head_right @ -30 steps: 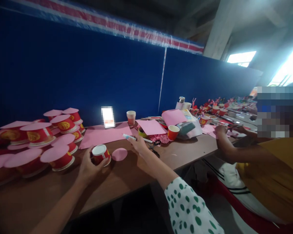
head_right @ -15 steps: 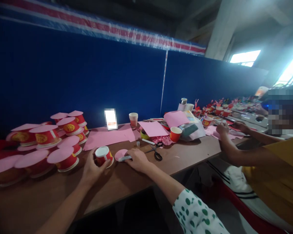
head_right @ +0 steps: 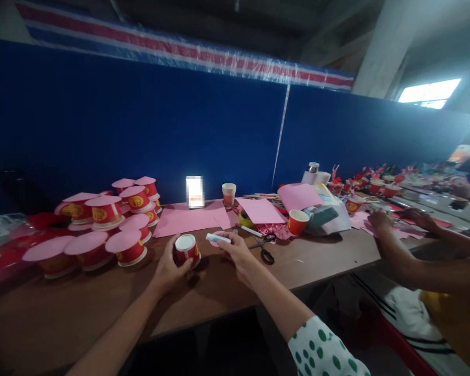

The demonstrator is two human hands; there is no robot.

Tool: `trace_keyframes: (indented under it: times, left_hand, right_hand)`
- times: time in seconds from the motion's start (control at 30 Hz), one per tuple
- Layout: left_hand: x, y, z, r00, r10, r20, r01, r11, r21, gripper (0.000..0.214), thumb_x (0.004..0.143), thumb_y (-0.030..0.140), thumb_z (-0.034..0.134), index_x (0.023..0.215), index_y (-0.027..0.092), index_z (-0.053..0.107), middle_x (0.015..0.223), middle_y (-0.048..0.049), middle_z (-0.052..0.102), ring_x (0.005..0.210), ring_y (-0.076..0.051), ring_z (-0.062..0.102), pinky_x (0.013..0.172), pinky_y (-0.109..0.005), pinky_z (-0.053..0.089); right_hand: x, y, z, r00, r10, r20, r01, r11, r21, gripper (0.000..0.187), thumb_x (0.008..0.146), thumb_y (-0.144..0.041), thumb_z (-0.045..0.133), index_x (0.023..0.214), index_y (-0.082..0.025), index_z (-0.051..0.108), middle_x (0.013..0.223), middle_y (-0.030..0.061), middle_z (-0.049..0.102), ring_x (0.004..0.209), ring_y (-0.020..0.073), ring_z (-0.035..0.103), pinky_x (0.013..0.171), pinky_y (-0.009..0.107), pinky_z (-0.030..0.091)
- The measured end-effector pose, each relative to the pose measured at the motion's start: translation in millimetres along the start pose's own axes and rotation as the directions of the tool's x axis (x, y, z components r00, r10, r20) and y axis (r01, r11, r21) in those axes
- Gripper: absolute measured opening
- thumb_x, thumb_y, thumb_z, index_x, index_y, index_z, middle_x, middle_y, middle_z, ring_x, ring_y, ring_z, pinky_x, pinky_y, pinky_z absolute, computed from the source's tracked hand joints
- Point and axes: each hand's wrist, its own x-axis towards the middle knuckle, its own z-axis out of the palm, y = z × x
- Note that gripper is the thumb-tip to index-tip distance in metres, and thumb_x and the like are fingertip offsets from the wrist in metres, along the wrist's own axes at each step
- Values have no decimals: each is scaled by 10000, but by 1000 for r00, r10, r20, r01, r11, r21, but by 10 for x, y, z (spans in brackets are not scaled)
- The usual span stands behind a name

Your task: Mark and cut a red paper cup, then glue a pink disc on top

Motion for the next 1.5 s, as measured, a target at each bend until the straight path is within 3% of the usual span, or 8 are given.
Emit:
trace_keyframes:
  times: [0.27, 0.53, 0.73, 1.0, 1.1, 1.27, 1.37, 1.5]
  left_hand:
    - [-2, 1, -19, 997, 55, 55, -54, 998, -26, 718, 672, 248, 625, 1310, 162, 308, 1281, -147, 460, 1197, -283, 438, 1015, -467, 336]
    - [-12, -9, -5, 995, 85, 53, -80, 992, -95, 693, 682, 261, 644, 1301, 193, 340, 1261, -127, 496, 1173, -270, 466, 1006, -472, 339]
    - [-21, 2, 0, 998, 15, 55, -4, 981, -196, 658, 658, 286, 672, 1256, 199, 411, 1207, -109, 546, 1142, -267, 495, 981, -453, 368]
    - [-13, -40, 4, 997, 62, 54, -54, 990, -128, 698, 659, 279, 664, 1287, 187, 373, 1268, -136, 500, 1189, -293, 446, 1000, -486, 331]
    - [-18, -39, 5, 997, 45, 56, -39, 994, -98, 739, 655, 280, 668, 1309, 186, 339, 1290, -140, 475, 1193, -294, 440, 1002, -490, 327]
    - [-15, -33, 3, 998, 36, 44, -30, 990, -135, 681, 639, 270, 686, 1252, 194, 401, 1249, -122, 507, 1168, -294, 457, 993, -481, 334]
    - [-9, -25, -17, 996, 67, 66, -58, 990, -130, 630, 654, 275, 676, 1225, 189, 423, 1243, -126, 506, 1162, -293, 458, 993, -481, 329]
    - [-9, 5, -39, 993, 81, 82, -67, 984, -163, 596, 672, 294, 672, 1212, 197, 439, 1211, -119, 524, 1120, -283, 489, 966, -470, 357]
  right_hand:
    - [-25, -77, 91, 984, 94, 150, -148, 905, 399, 241, 736, -381, 644, 896, -212, 581, 721, -19, 562, 563, 66, 501, 474, 149, 364]
    - [-29, -87, 229, 970, 123, 210, -217, 826, 520, 243, 746, -398, 639, 882, -213, 561, 638, -36, 533, 509, 72, 457, 453, 173, 344]
    - [-111, -124, 298, 975, 93, 203, -187, 833, 521, 234, 745, -403, 639, 864, -214, 568, 626, -27, 537, 504, 82, 457, 441, 186, 336]
    - [36, -215, 270, 999, -54, -2, 50, 908, 416, 188, 717, -316, 667, 728, -192, 525, 630, -33, 512, 510, 75, 429, 456, 196, 328]
    - [84, -271, 351, 983, -139, -118, 169, 934, 315, 200, 727, -302, 657, 674, -196, 497, 576, -57, 452, 506, 78, 405, 482, 206, 336]
    - [-17, -301, 497, 935, -271, -230, 286, 958, 34, 127, 758, -299, 623, 761, -205, 538, 717, -14, 544, 634, 119, 487, 595, 241, 409]
    - [-85, -283, 517, 902, -351, -251, 302, 929, -214, 128, 788, -329, 577, 787, -204, 551, 720, 2, 566, 609, 131, 495, 560, 248, 409]
    - [-96, -267, 507, 895, -391, -213, 314, 893, -321, 117, 804, -314, 558, 825, -199, 559, 730, 3, 588, 615, 133, 514, 562, 241, 408]
